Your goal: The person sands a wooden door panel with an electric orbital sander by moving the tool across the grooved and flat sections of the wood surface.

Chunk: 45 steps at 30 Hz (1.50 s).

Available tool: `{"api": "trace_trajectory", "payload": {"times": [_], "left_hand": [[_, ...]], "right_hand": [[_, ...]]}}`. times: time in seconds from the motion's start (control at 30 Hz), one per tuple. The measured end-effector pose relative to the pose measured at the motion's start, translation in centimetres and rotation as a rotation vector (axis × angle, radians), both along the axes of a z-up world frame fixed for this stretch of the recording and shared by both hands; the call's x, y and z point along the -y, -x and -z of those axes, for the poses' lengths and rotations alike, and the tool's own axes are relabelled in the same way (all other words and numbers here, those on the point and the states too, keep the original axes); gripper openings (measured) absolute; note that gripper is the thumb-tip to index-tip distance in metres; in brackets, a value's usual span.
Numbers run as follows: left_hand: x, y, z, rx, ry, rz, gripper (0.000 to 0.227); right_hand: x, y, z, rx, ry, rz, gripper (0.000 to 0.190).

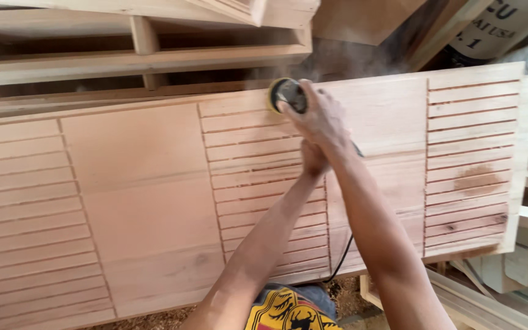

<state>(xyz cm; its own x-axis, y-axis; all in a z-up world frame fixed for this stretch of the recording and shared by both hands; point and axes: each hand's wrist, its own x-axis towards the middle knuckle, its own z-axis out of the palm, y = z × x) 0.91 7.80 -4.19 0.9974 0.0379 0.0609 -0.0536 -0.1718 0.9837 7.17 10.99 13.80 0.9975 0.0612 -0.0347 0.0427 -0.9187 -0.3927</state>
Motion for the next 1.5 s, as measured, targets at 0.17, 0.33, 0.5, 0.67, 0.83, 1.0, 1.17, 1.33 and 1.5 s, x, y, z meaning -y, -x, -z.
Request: {"api": "trace_trajectory", "payload": {"times": [0.17, 0.33, 0.5, 0.67, 0.83, 1.0, 1.17, 1.33, 1.5], "left_hand": [[-8.8, -0.1, 2.5, -0.01, 0.023, -0.129, 0.043], [-16.9, 0.4, 0.5, -0.014, 0.122, -0.257, 0.04], [-17.4, 0.0, -4.4, -0.331, 0.243, -0.24, 0.041], [-12.0, -0.8, -5.7, -0.513, 0.189, -0.138, 0.049], [-2.5, -0.9, -3.6, -0.075, 0.311, -0.033, 0.051], [4.3, -0.4, -4.4, -0.064, 0.544, 0.039, 0.044], [9.2, -0.4, -7.3, -0.193, 0.452, 0.058, 0.036], [15.3, -0.1, -4.9, -0.089, 0.477, 0.138, 0.044], [21.9, -0.6, 0.3, -0.187, 0.215, 0.253, 0.05]], "right_hand": [[-8.6, -0.7, 0.8, -0.109, -0.028, -0.113, 0.055], [-15.0, -0.8, 2.8, -0.133, -0.093, -0.294, 0.064], [-16.8, -0.1, 3.9, -0.087, 0.034, -0.331, 0.06], [-10.9, -0.9, 2.8, -0.189, 0.075, -0.227, 0.065], [-2.3, -1.4, 1.6, -0.026, 0.072, -0.148, 0.061], [4.3, -1.1, -0.4, -0.086, 0.069, 0.023, 0.061], [9.7, -1.2, -1.2, -0.019, 0.093, 0.13, 0.063], [15.1, -1.0, -1.8, 0.029, 0.115, 0.233, 0.059], [20.0, -1.4, -2.8, 0.009, 0.096, 0.31, 0.059]]}}
